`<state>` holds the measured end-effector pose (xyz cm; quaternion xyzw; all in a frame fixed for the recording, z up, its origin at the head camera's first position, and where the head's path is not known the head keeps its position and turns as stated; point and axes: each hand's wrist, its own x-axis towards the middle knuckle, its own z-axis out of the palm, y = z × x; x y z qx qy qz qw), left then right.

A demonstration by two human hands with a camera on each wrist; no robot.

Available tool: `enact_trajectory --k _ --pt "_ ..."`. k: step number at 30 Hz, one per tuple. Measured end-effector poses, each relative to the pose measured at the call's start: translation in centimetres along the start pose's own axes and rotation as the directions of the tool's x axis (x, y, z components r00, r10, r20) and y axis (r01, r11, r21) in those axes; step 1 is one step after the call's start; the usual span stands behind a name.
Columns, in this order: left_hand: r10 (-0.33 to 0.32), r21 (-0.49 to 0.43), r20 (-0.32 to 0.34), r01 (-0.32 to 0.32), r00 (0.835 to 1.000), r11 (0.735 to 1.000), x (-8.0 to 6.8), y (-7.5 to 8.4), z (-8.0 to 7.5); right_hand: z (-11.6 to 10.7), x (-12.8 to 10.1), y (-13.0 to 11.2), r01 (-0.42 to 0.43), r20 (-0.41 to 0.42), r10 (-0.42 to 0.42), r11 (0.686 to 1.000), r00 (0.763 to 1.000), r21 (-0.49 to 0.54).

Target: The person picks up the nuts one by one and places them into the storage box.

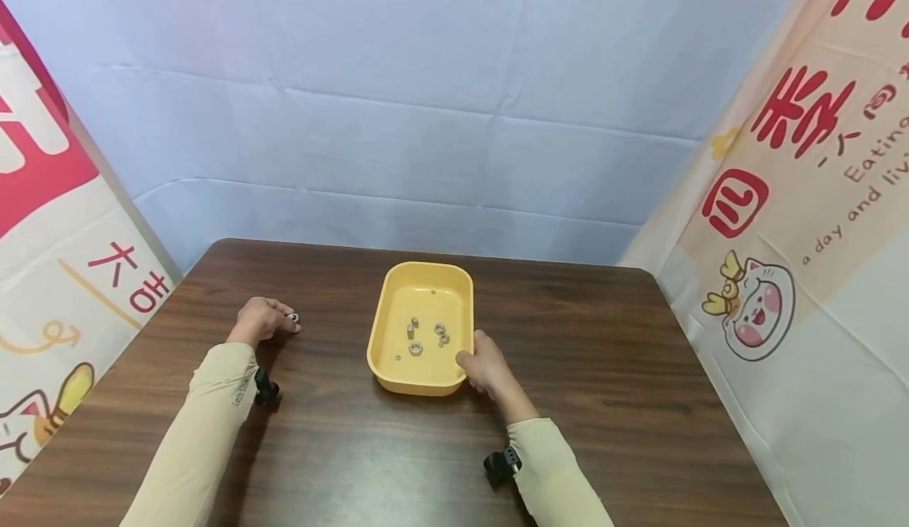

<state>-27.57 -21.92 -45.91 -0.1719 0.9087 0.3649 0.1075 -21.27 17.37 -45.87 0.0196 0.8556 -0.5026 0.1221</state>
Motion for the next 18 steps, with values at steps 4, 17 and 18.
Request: enact_trajectory --k 4,17,18 --pt "0.027 0.016 -0.002 -0.027 1.0 1.0 0.02 -0.02 -0.01 0.04 -0.01 -0.03 -0.002 0.002 0.002 1.0 1.0 -0.005" --pt "0.042 -0.266 0.112 -0.011 0.993 0.964 0.18 0.57 -0.31 -0.09 0.17 0.1 -0.007 0.006 0.007 1.0 1.0 0.0" --pt "0.031 -0.287 0.11 0.002 0.993 0.958 0.24 0.54 -0.2 -0.06 0.18 0.15 -0.003 0.005 0.003 1.0 1.0 -0.003"
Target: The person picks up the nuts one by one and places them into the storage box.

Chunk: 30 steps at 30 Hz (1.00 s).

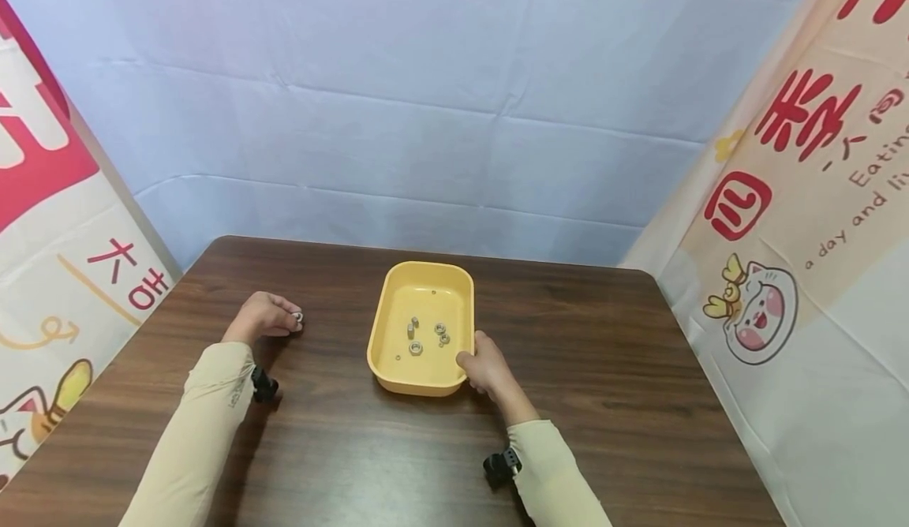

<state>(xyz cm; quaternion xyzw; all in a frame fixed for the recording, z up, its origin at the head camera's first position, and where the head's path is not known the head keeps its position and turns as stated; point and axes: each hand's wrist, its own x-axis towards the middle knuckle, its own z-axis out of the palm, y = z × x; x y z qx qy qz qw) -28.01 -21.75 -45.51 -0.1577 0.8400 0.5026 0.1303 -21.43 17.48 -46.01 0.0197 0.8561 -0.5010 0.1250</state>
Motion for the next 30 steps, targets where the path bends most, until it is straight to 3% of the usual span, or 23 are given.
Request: enact_trajectory --k 8,17,30 --pt "-0.003 -0.061 -0.01 0.003 1.0 0.998 0.3 0.0 0.2 0.1 0.2 0.0 -0.009 -0.003 0.009 1.0 1.0 0.009" --pt "0.09 -0.085 0.034 -0.087 0.995 0.993 -2.1 1.1 1.3 0.1 -0.1 -0.2 -0.008 -0.003 0.008 1.0 1.0 0.012" --pt "0.177 0.027 0.136 -0.182 0.975 0.983 -4.8 3.9 3.0 -0.2 -0.1 -0.5 -0.018 0.019 0.018 1.0 1.0 -0.007"
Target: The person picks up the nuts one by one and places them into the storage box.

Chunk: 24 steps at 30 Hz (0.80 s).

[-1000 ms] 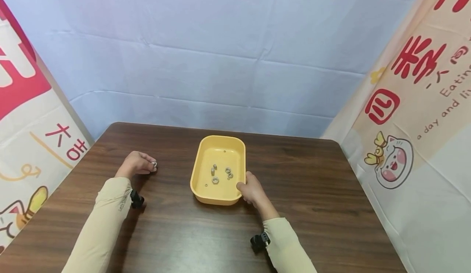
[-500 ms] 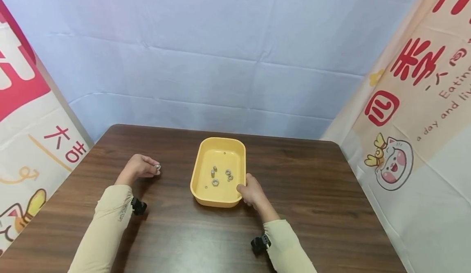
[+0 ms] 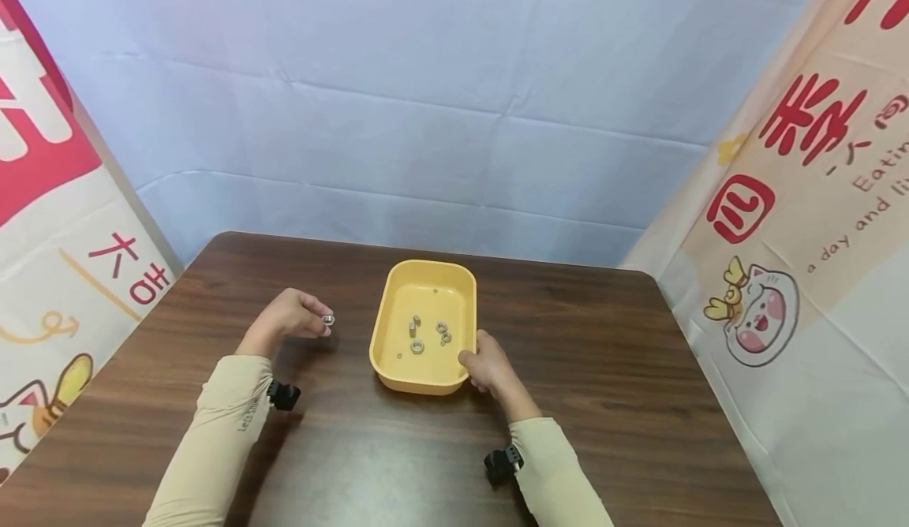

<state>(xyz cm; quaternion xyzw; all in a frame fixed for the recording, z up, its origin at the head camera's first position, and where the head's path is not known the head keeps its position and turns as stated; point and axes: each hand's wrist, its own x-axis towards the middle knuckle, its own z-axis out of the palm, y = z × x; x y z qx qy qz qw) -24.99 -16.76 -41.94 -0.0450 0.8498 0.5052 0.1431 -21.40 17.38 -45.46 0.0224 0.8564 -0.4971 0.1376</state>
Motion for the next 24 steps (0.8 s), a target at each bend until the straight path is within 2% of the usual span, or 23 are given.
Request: enact_trajectory --k 14,24 --pt "0.027 -0.012 0.066 -0.026 0.997 1.0 -0.6 2.2 2.9 -0.1 0.1 0.0 -0.01 0.008 0.01 1.0 1.0 0.027" --pt "0.056 0.015 0.082 -0.057 0.995 0.998 -0.9 3.7 4.2 -0.1 0.2 0.2 -0.014 0.011 0.014 1.0 1.0 0.023"
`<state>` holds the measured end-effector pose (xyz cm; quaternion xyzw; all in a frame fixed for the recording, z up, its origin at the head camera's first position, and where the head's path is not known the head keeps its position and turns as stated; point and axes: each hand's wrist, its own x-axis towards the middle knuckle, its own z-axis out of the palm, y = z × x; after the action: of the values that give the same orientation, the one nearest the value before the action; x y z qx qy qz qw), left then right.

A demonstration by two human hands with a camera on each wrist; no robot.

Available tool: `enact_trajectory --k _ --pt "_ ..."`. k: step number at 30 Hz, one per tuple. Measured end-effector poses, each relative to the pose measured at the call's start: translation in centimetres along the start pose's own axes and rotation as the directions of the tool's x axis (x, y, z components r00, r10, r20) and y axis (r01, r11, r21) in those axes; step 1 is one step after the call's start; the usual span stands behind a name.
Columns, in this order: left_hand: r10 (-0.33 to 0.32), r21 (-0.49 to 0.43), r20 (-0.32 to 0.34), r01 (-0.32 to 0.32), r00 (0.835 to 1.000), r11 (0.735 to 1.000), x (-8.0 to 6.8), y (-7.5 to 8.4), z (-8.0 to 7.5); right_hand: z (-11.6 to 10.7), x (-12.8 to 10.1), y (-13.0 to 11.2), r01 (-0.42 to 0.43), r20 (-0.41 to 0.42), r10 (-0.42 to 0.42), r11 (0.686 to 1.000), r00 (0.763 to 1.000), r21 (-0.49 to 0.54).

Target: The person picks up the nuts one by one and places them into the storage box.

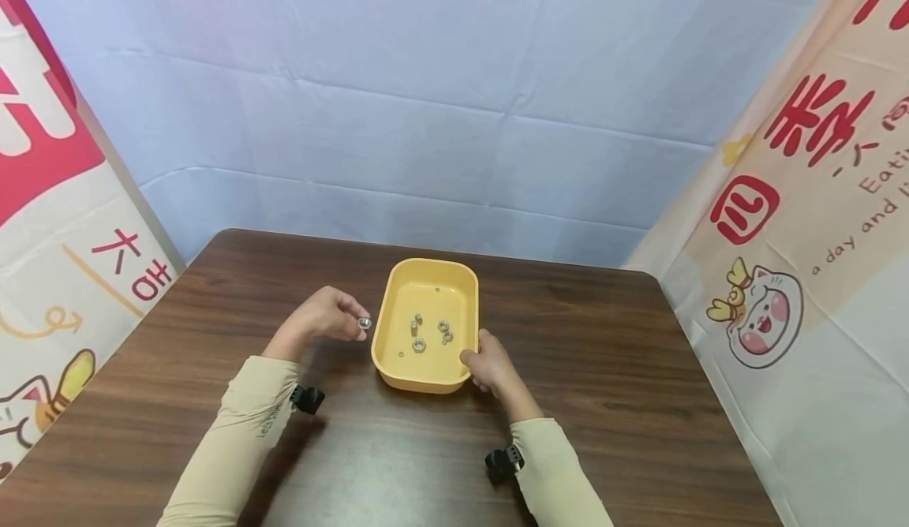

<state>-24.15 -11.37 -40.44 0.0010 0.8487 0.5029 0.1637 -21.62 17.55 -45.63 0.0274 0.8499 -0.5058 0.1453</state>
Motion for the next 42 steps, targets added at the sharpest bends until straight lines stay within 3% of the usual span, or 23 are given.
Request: enact_trajectory --k 9,23,33,37,42 --pt "0.005 -0.019 0.002 -0.005 1.0 1.0 0.5 1.1 1.2 0.0 -0.1 -0.1 0.01 -0.004 -0.01 1.0 1.0 0.003" --pt "0.008 0.13 0.025 -0.011 1.0 0.991 1.3 3.4 2.6 0.0 0.0 0.0 0.01 0.003 -0.01 1.0 1.0 0.011" --pt "0.037 0.157 0.072 -0.048 0.997 0.986 2.0 4.5 3.8 -0.1 -0.1 -0.1 0.004 0.004 -0.004 1.0 1.0 -0.002" --pt "0.02 0.167 0.102 -0.037 0.995 0.985 2.7 4.8 4.2 -0.1 -0.1 0.0 0.006 0.009 -0.006 1.0 1.0 0.003" --pt "-0.043 0.248 0.137 0.008 0.99 0.969 3.8 5.4 4.7 0.0 0.0 0.0 0.011 0.01 -0.011 1.0 1.0 0.006"
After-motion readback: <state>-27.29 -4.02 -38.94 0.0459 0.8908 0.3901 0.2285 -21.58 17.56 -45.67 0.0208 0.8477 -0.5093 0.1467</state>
